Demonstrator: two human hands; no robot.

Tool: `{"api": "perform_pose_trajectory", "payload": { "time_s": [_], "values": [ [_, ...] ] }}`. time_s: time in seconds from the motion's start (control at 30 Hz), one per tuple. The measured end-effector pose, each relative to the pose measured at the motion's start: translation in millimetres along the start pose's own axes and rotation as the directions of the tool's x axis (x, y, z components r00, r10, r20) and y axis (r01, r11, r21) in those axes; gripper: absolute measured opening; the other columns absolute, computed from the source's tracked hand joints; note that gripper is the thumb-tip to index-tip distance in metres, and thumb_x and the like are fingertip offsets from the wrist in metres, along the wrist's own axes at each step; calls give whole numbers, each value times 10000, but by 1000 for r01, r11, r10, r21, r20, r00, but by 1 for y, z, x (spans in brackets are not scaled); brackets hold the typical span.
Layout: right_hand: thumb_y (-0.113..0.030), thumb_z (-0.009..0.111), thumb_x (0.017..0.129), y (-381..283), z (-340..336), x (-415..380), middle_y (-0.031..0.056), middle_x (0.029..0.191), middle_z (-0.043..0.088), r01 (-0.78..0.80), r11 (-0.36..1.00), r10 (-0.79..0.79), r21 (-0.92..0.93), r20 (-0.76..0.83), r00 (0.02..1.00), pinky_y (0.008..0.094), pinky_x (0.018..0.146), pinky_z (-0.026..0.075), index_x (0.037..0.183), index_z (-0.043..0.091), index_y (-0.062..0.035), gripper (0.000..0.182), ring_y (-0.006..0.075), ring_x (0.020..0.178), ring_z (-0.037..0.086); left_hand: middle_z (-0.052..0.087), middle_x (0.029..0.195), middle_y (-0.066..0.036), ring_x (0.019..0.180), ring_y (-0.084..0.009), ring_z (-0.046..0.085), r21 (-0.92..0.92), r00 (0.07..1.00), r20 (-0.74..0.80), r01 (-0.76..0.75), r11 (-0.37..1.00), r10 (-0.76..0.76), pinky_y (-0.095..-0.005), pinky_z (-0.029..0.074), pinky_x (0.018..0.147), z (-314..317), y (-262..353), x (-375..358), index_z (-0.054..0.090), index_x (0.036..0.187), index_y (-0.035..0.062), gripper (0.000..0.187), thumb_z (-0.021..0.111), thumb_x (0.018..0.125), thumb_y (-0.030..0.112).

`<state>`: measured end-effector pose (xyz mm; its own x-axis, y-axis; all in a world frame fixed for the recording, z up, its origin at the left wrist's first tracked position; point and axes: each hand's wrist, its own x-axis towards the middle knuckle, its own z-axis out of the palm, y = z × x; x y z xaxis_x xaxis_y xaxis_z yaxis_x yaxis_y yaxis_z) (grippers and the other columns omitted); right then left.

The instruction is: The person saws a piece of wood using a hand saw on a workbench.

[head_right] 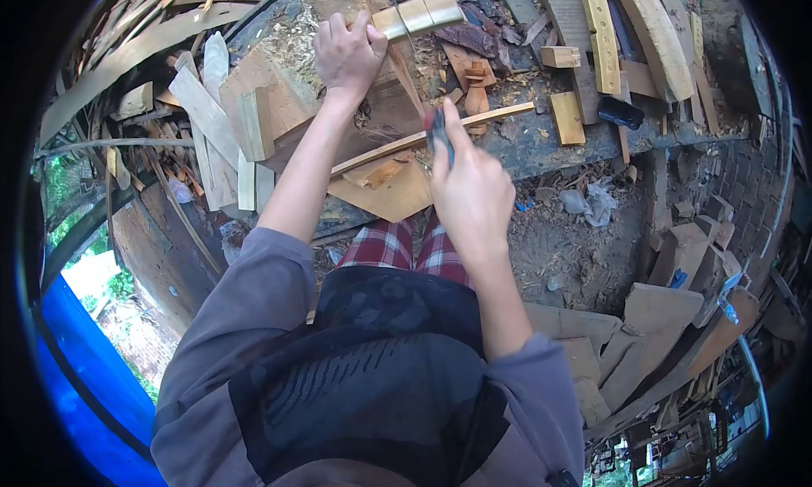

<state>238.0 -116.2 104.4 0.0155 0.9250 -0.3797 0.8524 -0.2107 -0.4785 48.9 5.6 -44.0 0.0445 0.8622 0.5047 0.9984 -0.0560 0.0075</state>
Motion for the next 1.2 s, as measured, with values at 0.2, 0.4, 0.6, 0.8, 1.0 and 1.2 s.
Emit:
{"api": "perform_pose_trajectory", "payload": {
  "time_s": [0.2, 0.4, 0.6, 0.8, 1.0, 1.2],
  "values": [
    [-275, 573, 922, -14, 5, 49, 227, 789, 689, 86, 996, -88, -35, -67, 994, 491, 720, 555, 1339, 576, -209, 422, 394, 761, 688, 505, 804, -81, 786, -266, 515, -24, 1000, 3, -9, 1000, 9, -409, 429, 688, -2, 0, 0, 677, 906, 149, 232, 532, 808, 302],
    [-280, 575, 913, -18, 16, 73, 251, 860, 691, 87, 996, -87, -5, -26, 996, 490, 777, 546, 1336, 577, -169, 438, 399, 817, 688, 508, 818, -86, 795, -273, 516, -57, 1000, -13, -2, 998, 1, -414, 428, 702, -4, 0, -2, 669, 901, 140, 217, 532, 812, 283],
    [-272, 566, 914, -46, -6, 57, 279, 832, 679, 60, 993, -62, 97, 22, 998, 472, 786, 541, 1371, 515, -44, 513, 407, 787, 687, 518, 864, -106, 845, -285, 519, -148, 999, 22, 29, 989, -27, -417, 412, 739, -10, -4, -3, 621, 928, 95, 237, 532, 843, 298],
    [-276, 572, 916, -41, 11, 70, 266, 774, 680, 11, 995, -12, -99, -9, 1000, 487, 729, 557, 1151, 585, 25, 382, 405, 786, 694, 543, 897, -112, 866, -287, 520, -172, 995, 99, -4, 985, 21, -413, 395, 772, -26, 2, -2, 540, 964, 62, 340, 551, 897, 395],
    [-285, 592, 909, -40, 20, 71, 232, 778, 690, 15, 998, -20, -61, -78, 997, 484, 675, 562, 981, 619, -23, 274, 398, 761, 698, 512, 1141, -146, 1062, -310, 489, -270, 945, 240, -156, 950, 223, -426, 382, 935, -38, -11, -1, 479, 1257, -1, 576, 609, 878, 414],
    [-313, 580, 915, -54, 16, 92, 218, 745, 684, 23, 1000, -27, -18, -207, 978, 481, 649, 561, 1003, 621, -47, 283, 395, 734, 693, 515, 1156, -158, 1082, -321, 483, -343, 935, 242, -168, 924, 260, -441, 375, 960, -39, -7, -12, 476, 1268, 0, 571, 691, 826, 289]
  ]
}}
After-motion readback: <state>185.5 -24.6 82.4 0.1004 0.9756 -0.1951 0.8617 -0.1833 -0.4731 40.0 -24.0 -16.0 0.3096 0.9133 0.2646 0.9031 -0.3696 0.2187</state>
